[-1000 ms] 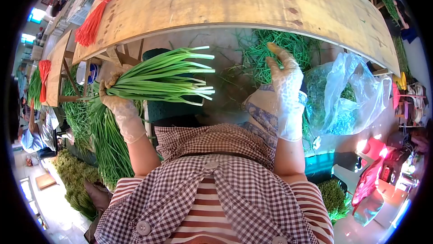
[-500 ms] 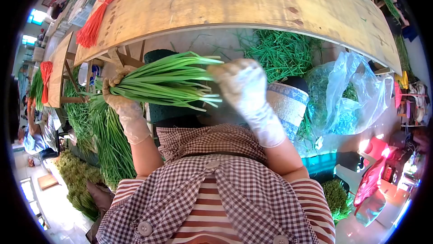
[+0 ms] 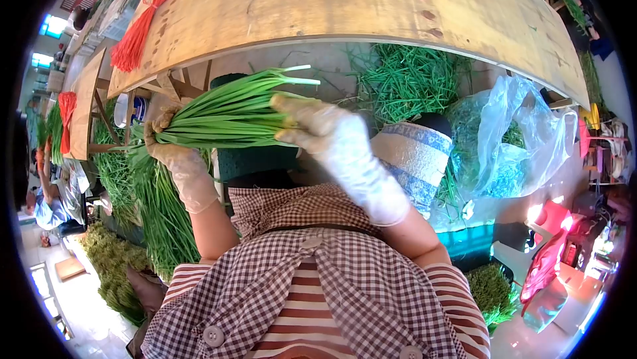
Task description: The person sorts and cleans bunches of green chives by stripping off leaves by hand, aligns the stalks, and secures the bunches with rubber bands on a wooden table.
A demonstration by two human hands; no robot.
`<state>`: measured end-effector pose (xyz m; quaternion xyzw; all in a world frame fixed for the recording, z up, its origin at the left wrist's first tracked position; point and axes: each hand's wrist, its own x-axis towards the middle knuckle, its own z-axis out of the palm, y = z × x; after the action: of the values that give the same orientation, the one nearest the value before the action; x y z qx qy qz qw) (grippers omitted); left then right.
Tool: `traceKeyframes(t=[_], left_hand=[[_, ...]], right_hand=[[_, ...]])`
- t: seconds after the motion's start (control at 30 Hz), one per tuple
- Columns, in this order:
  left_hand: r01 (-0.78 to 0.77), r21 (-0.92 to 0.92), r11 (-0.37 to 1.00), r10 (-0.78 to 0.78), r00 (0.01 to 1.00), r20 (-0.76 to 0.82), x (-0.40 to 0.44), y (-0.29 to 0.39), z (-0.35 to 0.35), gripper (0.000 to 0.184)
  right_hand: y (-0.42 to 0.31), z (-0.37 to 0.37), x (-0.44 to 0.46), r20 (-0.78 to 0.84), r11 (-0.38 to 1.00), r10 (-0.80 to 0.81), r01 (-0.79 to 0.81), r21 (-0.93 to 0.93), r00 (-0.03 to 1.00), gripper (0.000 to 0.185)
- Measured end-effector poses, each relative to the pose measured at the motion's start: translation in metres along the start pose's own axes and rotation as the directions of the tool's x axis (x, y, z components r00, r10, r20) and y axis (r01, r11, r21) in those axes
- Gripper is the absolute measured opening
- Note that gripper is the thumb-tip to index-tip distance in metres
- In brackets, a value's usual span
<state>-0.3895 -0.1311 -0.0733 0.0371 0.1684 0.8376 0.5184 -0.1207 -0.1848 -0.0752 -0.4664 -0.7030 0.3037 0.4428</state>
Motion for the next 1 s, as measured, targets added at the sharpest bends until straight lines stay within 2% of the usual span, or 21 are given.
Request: traceKeyframes(t=[0.07,0.17,0.2,0.23,0.27,0.3,0.33,0.4,0.43,0.47,0.5,0.53,0.57,0.6,0.63,0.7,0.8,0.83,0.93,0.97,1.0], left_hand=[[0.113,-0.104,0.988,-0.108,0.993,0.054,-0.001,0.001,0.000,0.028],[0.105,-0.175,0.979,-0.097,0.994,0.055,0.018,0.019,-0.021,0.027],[0.103,-0.203,0.974,-0.096,0.994,0.045,0.027,0.027,-0.029,0.027],[0.024,-0.153,0.988,-0.028,0.999,-0.022,0.026,0.031,-0.028,0.028],[0.010,-0.148,0.989,-0.017,0.999,-0.048,0.024,0.031,-0.024,0.027],[-0.004,-0.141,0.990,-0.007,0.997,-0.078,0.018,0.030,-0.018,0.027],[-0.014,-0.132,0.991,0.000,0.994,-0.108,0.013,0.027,-0.013,0.027],[0.050,-0.143,0.988,-0.061,0.996,-0.068,0.010,0.023,-0.013,0.028],[0.081,-0.132,0.988,-0.086,0.996,-0.038,0.011,0.021,-0.018,0.029],[0.111,-0.119,0.987,-0.113,0.994,-0.005,0.012,0.018,-0.023,0.030],[0.002,-0.093,0.996,-0.002,1.000,-0.008,0.021,0.011,-0.028,0.029],[0.148,-0.251,0.957,-0.125,0.987,0.105,0.016,0.008,-0.022,0.029],[0.302,-0.383,0.873,-0.224,0.946,0.235,0.008,0.003,-0.011,0.029],[0.453,-0.480,0.752,-0.292,0.880,0.373,0.004,0.002,-0.005,0.028],[0.379,-0.533,0.756,-0.148,0.893,0.425,0.010,0.002,-0.003,0.029],[0.400,-0.501,0.767,-0.135,0.865,0.484,0.000,0.002,0.009,0.029],[0.418,-0.479,0.772,-0.089,0.817,0.570,-0.004,0.001,0.013,0.029],[0.427,-0.491,0.759,-0.078,0.809,0.583,-0.005,0.002,0.015,0.028],[0.422,-0.494,0.760,-0.040,0.789,0.613,0.003,0.013,0.013,0.029],[0.396,-0.494,0.774,-0.029,0.801,0.598,0.000,0.017,0.016,0.030],[0.370,-0.492,0.788,-0.017,0.812,0.583,-0.001,0.019,0.018,0.030]], right_hand=[[0.007,0.021,-0.001,-0.048,0.988,-0.141,0.137,-0.073,0.989,0.026],[0.020,0.007,-0.005,-0.250,0.979,-0.193,0.205,0.021,0.949,0.011],[0.038,-0.004,-0.006,-0.305,0.978,-0.138,0.177,0.107,0.943,0.007],[0.046,-0.025,-0.011,-0.352,0.994,0.078,-0.102,-0.049,0.933,0.008],[0.052,-0.043,-0.009,-0.463,0.918,0.315,-0.390,-0.074,0.828,0.010],[0.078,-0.063,-0.013,-0.448,0.778,0.120,-0.364,-0.513,0.886,0.015],[0.105,-0.077,-0.022,-0.372,0.658,0.095,-0.339,-0.673,0.923,0.024],[0.086,-0.068,-0.015,-0.398,0.908,0.263,-0.365,-0.207,0.879,0.032],[0.062,-0.057,-0.008,-0.313,0.908,0.417,-0.402,0.114,0.853,0.033],[0.039,-0.045,-0.003,-0.184,0.802,0.533,-0.424,0.420,0.826,0.034],[0.030,-0.036,0.000,-0.079,0.765,0.526,-0.430,0.480,0.847,0.031],[0.024,-0.030,0.003,0.026,0.722,0.505,-0.439,0.535,0.863,0.028],[0.021,-0.027,0.004,0.044,0.772,0.507,-0.476,0.421,0.861,0.023],[0.020,-0.024,0.002,0.082,0.726,0.495,-0.464,0.507,0.865,0.019],[0.018,-0.026,0.002,0.128,0.713,0.490,-0.481,0.510,0.862,0.018],[0.022,-0.028,-0.002,0.195,0.648,0.497,-0.511,0.565,0.845,0.018],[0.030,-0.036,-0.010,0.251,0.685,0.482,-0.539,0.489,0.840,0.018],[0.035,-0.038,-0.014,0.237,0.714,0.482,-0.535,0.452,0.843,0.020],[0.092,-0.049,-0.036,0.019,0.839,0.535,-0.533,0.109,0.845,0.021],[0.086,-0.058,-0.034,-0.030,0.783,0.620,-0.621,-0.032,0.784,0.021],[0.079,-0.059,-0.033,0.012,0.790,0.610,-0.610,0.054,0.792,0.021]])
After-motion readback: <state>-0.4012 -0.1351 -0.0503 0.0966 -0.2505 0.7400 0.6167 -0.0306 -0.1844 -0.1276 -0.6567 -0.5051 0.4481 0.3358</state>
